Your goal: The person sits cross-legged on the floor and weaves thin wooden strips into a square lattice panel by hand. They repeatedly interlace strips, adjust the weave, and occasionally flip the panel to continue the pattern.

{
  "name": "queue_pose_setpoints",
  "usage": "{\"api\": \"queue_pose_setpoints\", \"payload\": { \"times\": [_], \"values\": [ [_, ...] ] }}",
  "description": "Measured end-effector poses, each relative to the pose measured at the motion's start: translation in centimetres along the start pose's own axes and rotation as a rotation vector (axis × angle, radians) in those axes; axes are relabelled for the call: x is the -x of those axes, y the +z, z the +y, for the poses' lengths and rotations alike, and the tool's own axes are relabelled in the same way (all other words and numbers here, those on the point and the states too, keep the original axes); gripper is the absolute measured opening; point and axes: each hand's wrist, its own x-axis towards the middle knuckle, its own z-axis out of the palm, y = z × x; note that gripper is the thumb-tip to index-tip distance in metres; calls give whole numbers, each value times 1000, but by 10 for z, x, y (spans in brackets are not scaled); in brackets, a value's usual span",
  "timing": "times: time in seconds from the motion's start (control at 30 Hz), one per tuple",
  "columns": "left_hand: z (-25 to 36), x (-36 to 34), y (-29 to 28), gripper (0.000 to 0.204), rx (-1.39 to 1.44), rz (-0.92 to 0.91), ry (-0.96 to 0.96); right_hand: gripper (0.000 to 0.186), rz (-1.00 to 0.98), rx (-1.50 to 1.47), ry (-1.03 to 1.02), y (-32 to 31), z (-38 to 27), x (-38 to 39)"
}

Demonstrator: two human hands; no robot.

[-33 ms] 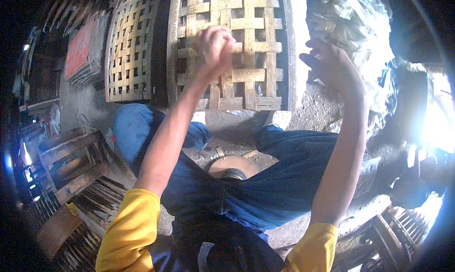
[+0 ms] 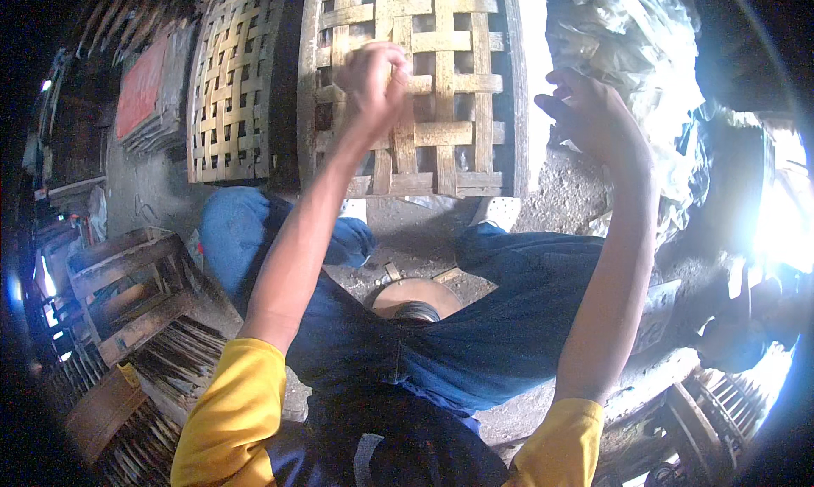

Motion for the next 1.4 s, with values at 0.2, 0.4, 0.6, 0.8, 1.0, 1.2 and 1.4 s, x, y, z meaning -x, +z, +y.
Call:
{"api": "queue_pose_setpoints", "payload": {
  "times": [0.2,0.4,0.6,0.8,1.0,1.2,1.4],
  "values": [
    [29,-32,-64,16,-37,199,-304,47,48,17,-44,7,12,2],
    [-18,-6,-121,33,-257,235,-569,49,72,61,20,11,-7,18],
    [-111,69,-198,39,-347,409,-656,52,11,-1,-51,5,-41,16],
    [4,49,-137,83,-527,-263,-46,47,55,-27,-15,-2,-33,33],
    [66,75,-111,113,-630,-624,99,49,105,-26,-44,8,-27,46],
    [48,72,-103,113,-515,-700,70,50,180,-45,41,42,15,12],
    [0,49,-114,65,-351,99,-353,49,334,-146,126,94,3,-20]
  ]
}}
